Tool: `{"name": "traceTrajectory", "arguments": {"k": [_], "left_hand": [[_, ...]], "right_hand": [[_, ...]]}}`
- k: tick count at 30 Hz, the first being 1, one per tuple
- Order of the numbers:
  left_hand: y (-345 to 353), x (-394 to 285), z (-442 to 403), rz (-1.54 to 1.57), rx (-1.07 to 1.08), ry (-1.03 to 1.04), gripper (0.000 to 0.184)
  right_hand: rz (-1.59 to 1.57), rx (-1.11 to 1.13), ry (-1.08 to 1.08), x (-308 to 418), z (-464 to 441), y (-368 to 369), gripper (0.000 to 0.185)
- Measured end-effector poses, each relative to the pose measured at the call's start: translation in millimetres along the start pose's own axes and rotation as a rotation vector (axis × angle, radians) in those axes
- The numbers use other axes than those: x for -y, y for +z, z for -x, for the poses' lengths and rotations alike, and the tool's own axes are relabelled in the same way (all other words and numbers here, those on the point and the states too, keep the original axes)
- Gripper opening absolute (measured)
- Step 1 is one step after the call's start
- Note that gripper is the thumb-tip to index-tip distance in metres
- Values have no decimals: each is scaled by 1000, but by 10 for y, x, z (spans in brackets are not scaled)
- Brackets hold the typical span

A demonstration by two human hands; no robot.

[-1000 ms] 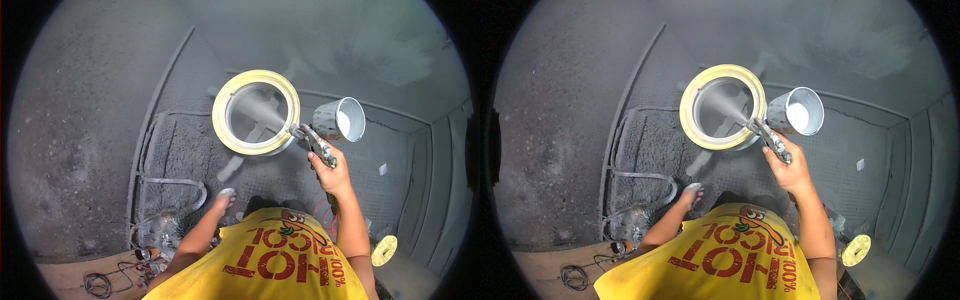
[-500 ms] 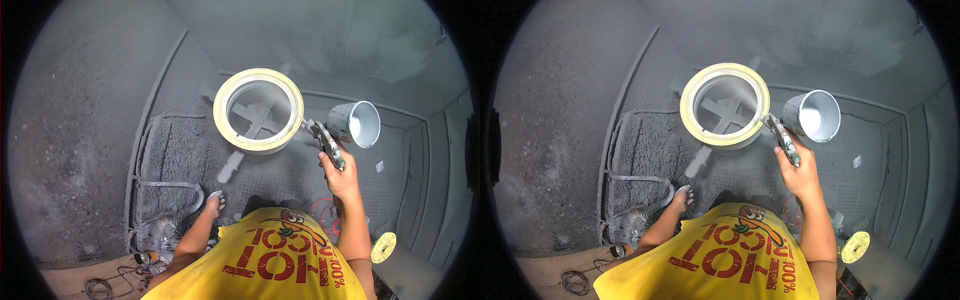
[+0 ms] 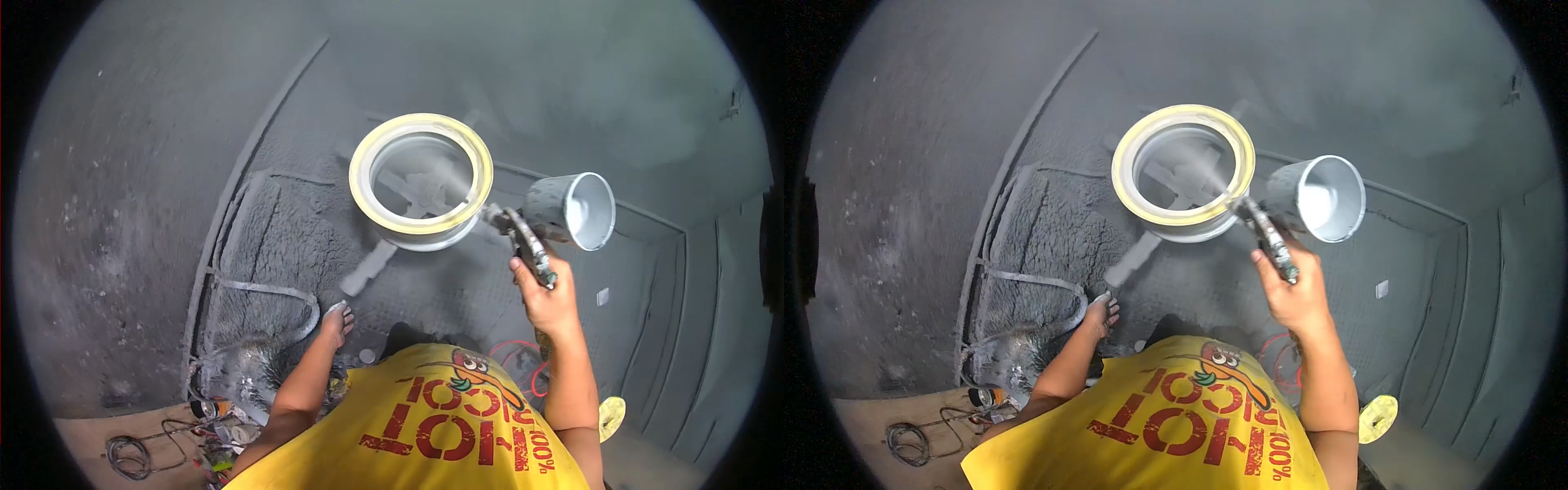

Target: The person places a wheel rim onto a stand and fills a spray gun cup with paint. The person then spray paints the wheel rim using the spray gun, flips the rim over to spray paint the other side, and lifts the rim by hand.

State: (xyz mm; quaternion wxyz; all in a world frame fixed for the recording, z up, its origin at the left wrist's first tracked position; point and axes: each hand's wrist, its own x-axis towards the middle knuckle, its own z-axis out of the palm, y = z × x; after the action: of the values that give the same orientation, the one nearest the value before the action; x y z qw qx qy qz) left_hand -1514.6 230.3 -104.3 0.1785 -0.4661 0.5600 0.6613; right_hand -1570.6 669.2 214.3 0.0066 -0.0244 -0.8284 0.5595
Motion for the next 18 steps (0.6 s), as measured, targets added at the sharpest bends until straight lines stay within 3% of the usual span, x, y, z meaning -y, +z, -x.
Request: {"name": "traceTrajectory", "arguments": {"k": [5, 7, 10, 15, 18], "left_hand": [[-173, 305, -93, 77, 7, -26, 40], [-280, 437, -163, 155, 22, -61, 28], [-385, 489, -212, 270, 68, -71, 23], [-354, 133, -382, 242, -61, -11, 31], [-197, -187, -289, 218, -73, 51, 45]], "right_hand": [[236, -222, -115, -54, 33, -175, 13], [216, -199, -67, -64, 138, -224, 14], [115, 20, 233, -2, 282, -264, 14], [-132, 187, 344, 193, 368, -85, 15], [-209, 233, 231, 139, 372, 3, 23]]}}
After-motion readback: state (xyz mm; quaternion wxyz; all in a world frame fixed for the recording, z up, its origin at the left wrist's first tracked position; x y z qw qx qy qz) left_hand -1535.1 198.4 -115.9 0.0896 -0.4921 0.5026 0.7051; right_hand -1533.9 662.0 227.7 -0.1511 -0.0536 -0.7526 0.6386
